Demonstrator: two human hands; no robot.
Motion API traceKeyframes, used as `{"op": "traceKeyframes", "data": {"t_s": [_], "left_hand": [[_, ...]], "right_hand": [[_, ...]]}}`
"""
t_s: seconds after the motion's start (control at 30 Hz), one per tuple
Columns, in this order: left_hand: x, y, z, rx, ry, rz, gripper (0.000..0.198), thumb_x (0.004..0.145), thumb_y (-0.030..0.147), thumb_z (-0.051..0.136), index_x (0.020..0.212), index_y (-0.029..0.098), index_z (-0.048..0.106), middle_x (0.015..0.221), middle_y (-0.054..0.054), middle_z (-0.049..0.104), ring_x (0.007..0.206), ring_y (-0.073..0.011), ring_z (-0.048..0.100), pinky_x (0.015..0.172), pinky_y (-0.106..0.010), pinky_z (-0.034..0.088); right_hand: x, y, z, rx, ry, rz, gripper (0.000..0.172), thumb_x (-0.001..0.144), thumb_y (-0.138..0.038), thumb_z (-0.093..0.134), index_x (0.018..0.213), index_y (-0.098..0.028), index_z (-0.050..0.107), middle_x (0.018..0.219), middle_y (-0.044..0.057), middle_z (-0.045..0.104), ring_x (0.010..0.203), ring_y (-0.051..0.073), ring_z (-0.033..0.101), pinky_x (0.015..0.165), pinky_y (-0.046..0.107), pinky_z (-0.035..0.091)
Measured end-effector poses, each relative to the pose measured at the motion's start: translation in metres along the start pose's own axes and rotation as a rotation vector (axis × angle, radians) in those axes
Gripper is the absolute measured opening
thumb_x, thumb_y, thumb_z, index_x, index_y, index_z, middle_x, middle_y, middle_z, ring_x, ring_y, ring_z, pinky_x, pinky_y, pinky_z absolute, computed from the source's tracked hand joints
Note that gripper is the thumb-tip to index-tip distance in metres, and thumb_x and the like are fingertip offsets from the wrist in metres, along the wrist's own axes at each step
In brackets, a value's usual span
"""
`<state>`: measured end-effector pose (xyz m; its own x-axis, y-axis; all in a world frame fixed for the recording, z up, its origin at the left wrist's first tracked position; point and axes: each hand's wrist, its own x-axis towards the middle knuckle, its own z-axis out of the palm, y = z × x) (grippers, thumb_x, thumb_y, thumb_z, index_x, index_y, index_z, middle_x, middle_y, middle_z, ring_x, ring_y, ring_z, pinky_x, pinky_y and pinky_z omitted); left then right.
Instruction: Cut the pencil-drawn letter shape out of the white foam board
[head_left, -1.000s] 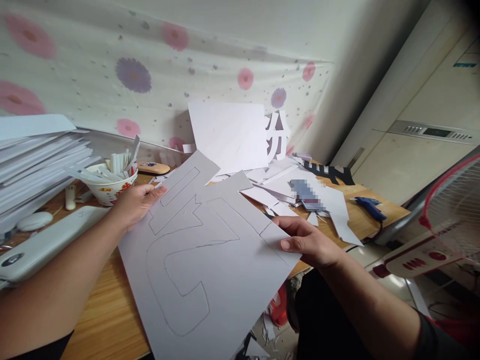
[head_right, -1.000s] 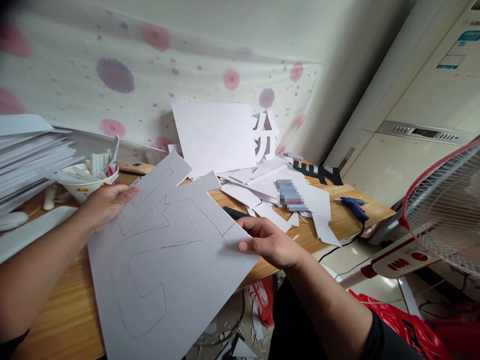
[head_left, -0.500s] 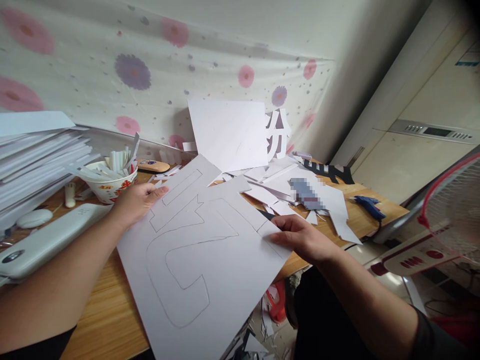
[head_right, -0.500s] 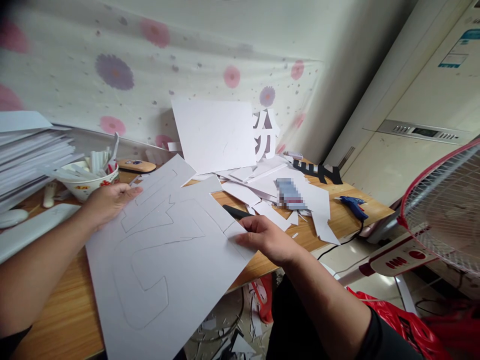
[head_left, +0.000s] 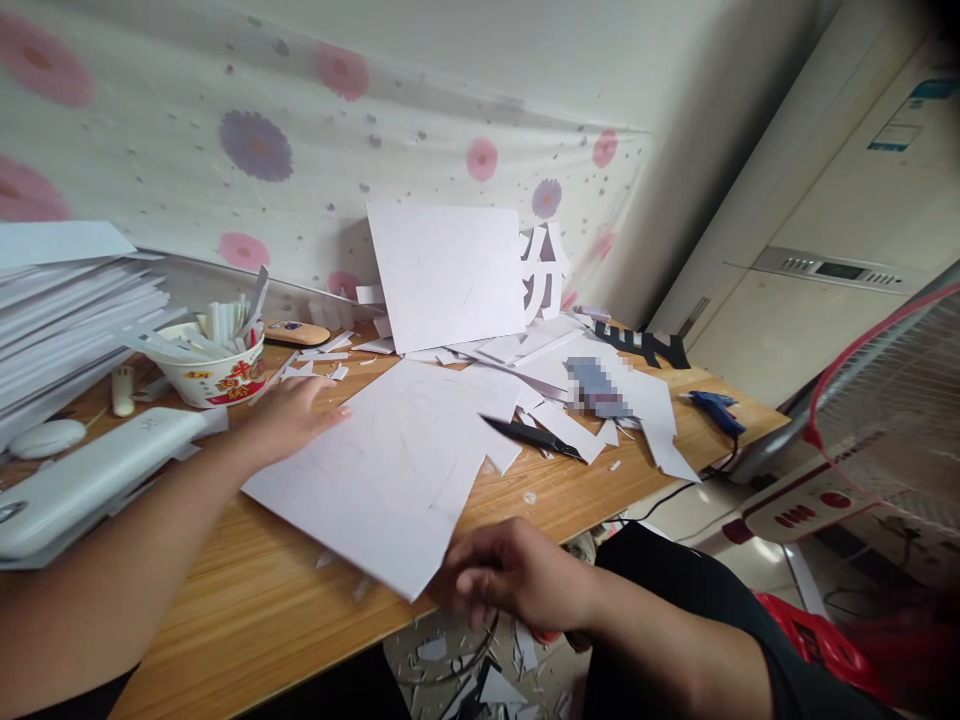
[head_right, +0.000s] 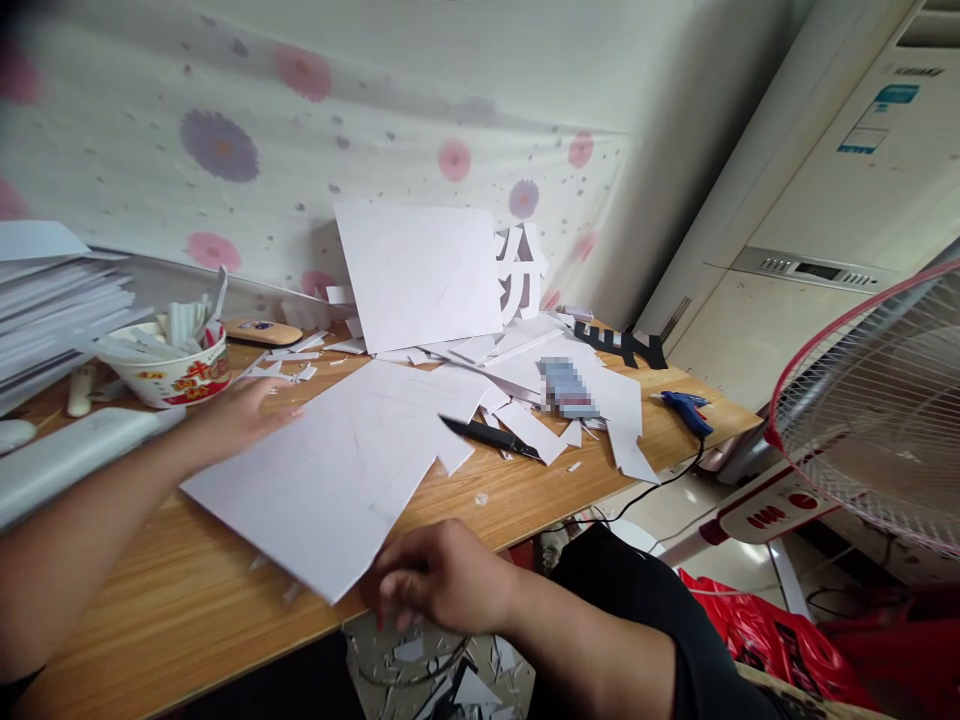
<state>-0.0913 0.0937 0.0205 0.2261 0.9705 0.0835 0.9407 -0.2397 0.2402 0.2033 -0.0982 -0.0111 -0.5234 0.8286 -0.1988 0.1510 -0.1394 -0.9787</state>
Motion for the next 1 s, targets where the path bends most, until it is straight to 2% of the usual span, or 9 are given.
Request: {"op": "traceKeyframes", "data": {"t_s": [0.07, 0.13, 0.2, 0.33, 0.43, 0.53, 0.73, 0.87, 1.0], "left_hand": [[-0.006, 0.01, 0.009, 0.028, -0.084, 0.101, 0.068, 0.086, 0.056, 0.048, 0.139, 0.012, 0.049, 0.152, -0.017, 0.043, 0.143, -0.0299, 0.035, 0.116, -0.039, 0.025], [-0.014, 0.021, 0.015, 0.051, -0.162, 0.157, 0.075, 0.085, 0.059, 0.049, 0.144, 0.012, 0.046, 0.158, -0.019, 0.033, 0.146, -0.0318, 0.029, 0.118, -0.041, 0.022], [-0.022, 0.03, 0.018, 0.059, -0.223, 0.19, 0.082, 0.082, 0.063, 0.053, 0.147, 0.015, 0.043, 0.162, -0.018, 0.027, 0.148, -0.0344, 0.025, 0.118, -0.045, 0.022], [-0.032, 0.041, 0.015, 0.069, -0.393, 0.286, 0.097, 0.072, 0.069, 0.064, 0.154, 0.028, 0.033, 0.168, -0.009, 0.009, 0.152, -0.0375, 0.005, 0.119, -0.056, 0.015], [-0.033, 0.042, 0.014, 0.056, -0.522, 0.346, 0.109, 0.063, 0.072, 0.07, 0.156, 0.038, 0.025, 0.168, -0.004, -0.002, 0.151, -0.0409, -0.008, 0.116, -0.066, 0.006], [-0.033, 0.041, 0.014, 0.042, -0.527, 0.376, 0.113, 0.059, 0.072, 0.073, 0.156, 0.041, 0.024, 0.168, -0.004, -0.002, 0.151, -0.0426, -0.01, 0.115, -0.069, 0.003], [-0.039, 0.043, 0.008, 0.102, -0.605, 0.348, 0.116, 0.057, 0.071, 0.074, 0.156, 0.044, 0.018, 0.167, -0.002, -0.006, 0.15, -0.0416, -0.015, 0.112, -0.074, 0.002], [-0.041, 0.044, 0.005, 0.141, -0.639, 0.377, 0.123, 0.049, 0.06, 0.083, 0.154, 0.045, 0.02, 0.166, -0.001, -0.005, 0.15, -0.0431, -0.011, 0.112, -0.073, 0.003], [-0.039, 0.047, 0.011, 0.145, -0.645, 0.372, 0.122, 0.052, 0.062, 0.081, 0.154, 0.047, 0.018, 0.166, -0.001, -0.007, 0.149, -0.0433, -0.015, 0.11, -0.075, 0.0]], "right_hand": [[-0.003, -0.009, -0.01, -0.395, 0.027, -0.065, 0.017, 0.086, -0.033, 0.064, 0.083, -0.017, 0.069, 0.076, 0.003, 0.068, 0.067, 0.014, 0.063, 0.064, 0.027, 0.048], [-0.004, -0.019, -0.034, -0.822, 0.293, -0.136, 0.015, 0.089, -0.022, 0.057, 0.087, -0.017, 0.071, 0.084, 0.006, 0.071, 0.077, 0.018, 0.064, 0.074, 0.031, 0.048], [-0.001, -0.027, -0.065, -1.151, 0.541, -0.044, 0.022, 0.089, -0.016, 0.052, 0.1, -0.016, 0.071, 0.101, 0.011, 0.072, 0.091, 0.022, 0.064, 0.081, 0.033, 0.047], [0.017, -0.031, -0.11, -1.494, 0.587, 0.177, 0.042, 0.084, -0.014, 0.053, 0.125, -0.014, 0.064, 0.119, 0.014, 0.069, 0.116, 0.031, 0.055, 0.092, 0.038, 0.045], [0.031, -0.031, -0.118, -1.524, 0.488, 0.235, 0.046, 0.079, -0.011, 0.054, 0.124, -0.014, 0.065, 0.114, 0.016, 0.071, 0.113, 0.032, 0.058, 0.086, 0.037, 0.046], [0.033, -0.034, -0.119, -1.55, 0.438, 0.272, 0.041, 0.078, -0.012, 0.056, 0.117, -0.016, 0.068, 0.114, 0.015, 0.07, 0.111, 0.03, 0.06, 0.084, 0.035, 0.046], [-0.012, -0.047, -0.151, -1.572, 0.503, 0.423, 0.031, 0.069, -0.006, 0.056, 0.091, -0.02, 0.073, 0.104, 0.011, 0.071, 0.103, 0.029, 0.064, 0.076, 0.034, 0.045], [-0.048, -0.047, -0.176, -1.507, 0.712, 0.419, 0.036, 0.069, -0.015, 0.06, 0.103, -0.02, 0.072, 0.103, 0.01, 0.071, 0.096, 0.031, 0.065, 0.074, 0.037, 0.045], [-0.055, -0.044, -0.17, -0.87, 1.053, 0.02, 0.026, 0.069, -0.033, 0.07, 0.092, -0.02, 0.068, 0.076, 0.005, 0.066, 0.072, 0.025, 0.064, 0.066, 0.037, 0.049]]}}
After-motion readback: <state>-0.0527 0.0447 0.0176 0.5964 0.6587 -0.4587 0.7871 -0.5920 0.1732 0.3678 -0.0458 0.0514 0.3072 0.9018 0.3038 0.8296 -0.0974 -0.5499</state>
